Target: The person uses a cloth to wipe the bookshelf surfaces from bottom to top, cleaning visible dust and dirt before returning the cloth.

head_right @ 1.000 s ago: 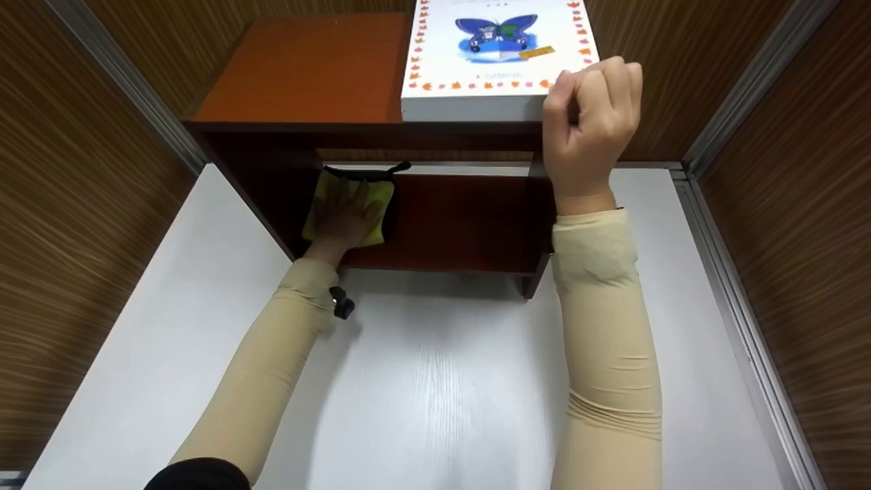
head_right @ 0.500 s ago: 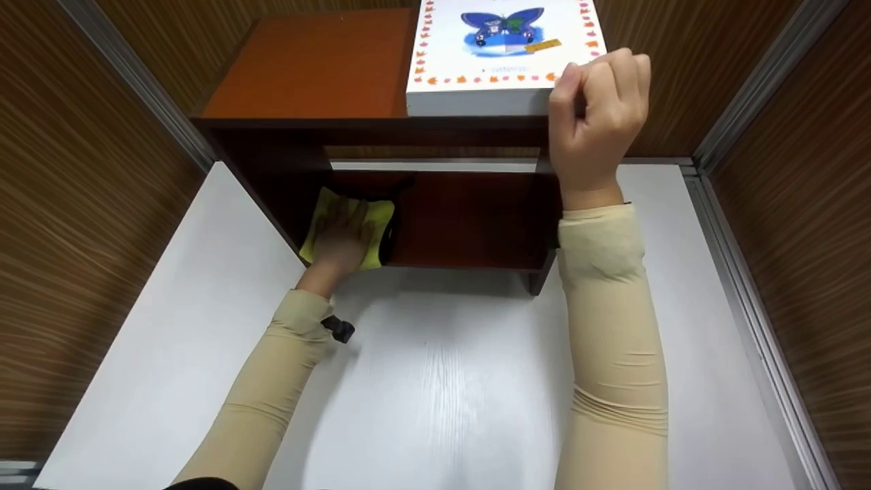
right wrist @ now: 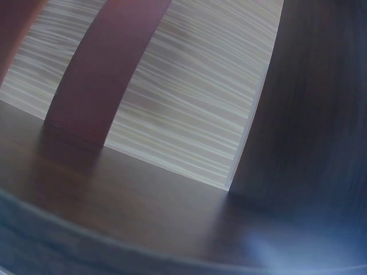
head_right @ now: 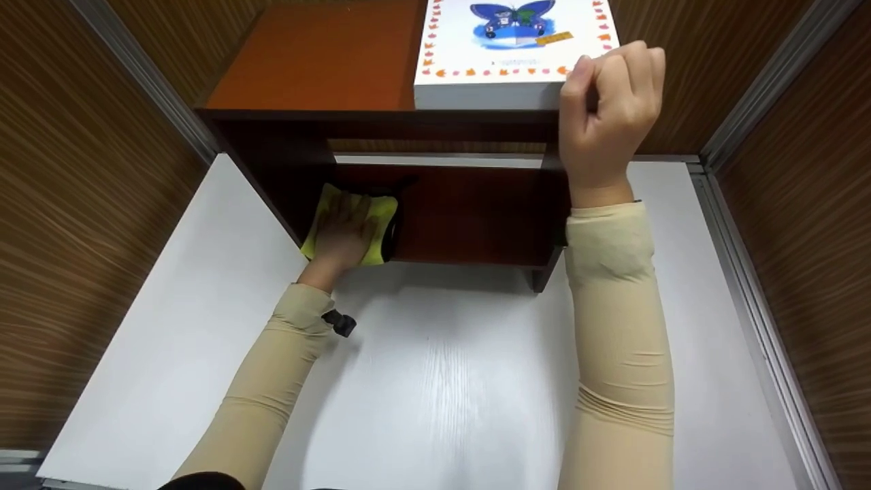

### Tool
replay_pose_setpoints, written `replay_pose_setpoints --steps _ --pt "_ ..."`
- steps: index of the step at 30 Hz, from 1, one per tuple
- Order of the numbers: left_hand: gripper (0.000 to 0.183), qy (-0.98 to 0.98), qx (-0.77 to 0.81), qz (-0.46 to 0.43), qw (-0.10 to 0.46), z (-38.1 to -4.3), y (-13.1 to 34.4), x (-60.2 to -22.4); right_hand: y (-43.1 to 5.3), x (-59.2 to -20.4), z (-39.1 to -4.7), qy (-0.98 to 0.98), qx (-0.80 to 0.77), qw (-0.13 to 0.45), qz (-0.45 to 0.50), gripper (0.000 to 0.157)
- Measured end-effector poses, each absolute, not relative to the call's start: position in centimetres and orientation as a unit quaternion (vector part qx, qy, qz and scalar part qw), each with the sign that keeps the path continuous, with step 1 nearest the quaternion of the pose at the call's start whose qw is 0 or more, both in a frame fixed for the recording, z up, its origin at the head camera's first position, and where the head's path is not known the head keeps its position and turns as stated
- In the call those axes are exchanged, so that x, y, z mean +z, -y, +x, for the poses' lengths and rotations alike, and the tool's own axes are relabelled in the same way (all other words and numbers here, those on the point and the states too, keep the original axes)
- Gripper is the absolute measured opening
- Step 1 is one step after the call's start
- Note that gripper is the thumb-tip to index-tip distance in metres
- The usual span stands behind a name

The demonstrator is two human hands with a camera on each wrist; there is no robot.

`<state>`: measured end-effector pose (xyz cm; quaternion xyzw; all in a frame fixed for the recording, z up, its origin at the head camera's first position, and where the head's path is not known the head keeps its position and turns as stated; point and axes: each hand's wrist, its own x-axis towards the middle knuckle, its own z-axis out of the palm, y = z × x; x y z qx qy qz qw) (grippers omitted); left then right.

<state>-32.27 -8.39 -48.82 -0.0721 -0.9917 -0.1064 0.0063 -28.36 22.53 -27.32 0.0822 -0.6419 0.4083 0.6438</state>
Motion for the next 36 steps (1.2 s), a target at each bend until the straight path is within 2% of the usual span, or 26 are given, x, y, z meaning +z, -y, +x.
replay_pose_setpoints --steps 8,18,27,36 --pt "0.057 0.991 -0.122 -0.054 -0.023 -33.9 8.2 -48.7 -22.4 -27.1 -27.9 0.648 0.405 0.64 0.075 0.028" --pt "0.062 0.99 -0.126 -0.047 -0.033 -36.6 8.0 -48.5 -22.4 -27.5 -28.5 0.636 0.415 0.645 0.084 0.028" --pt "0.062 0.994 -0.098 -0.054 -0.02 -37.4 7.6 -47.9 -22.6 -27.4 -28.3 0.637 0.416 0.645 0.077 0.027" --pt "0.067 0.979 -0.16 -0.07 -0.107 -37.7 7.1 -45.8 -23.1 -27.3 -27.9 0.637 0.407 0.651 0.07 0.027"
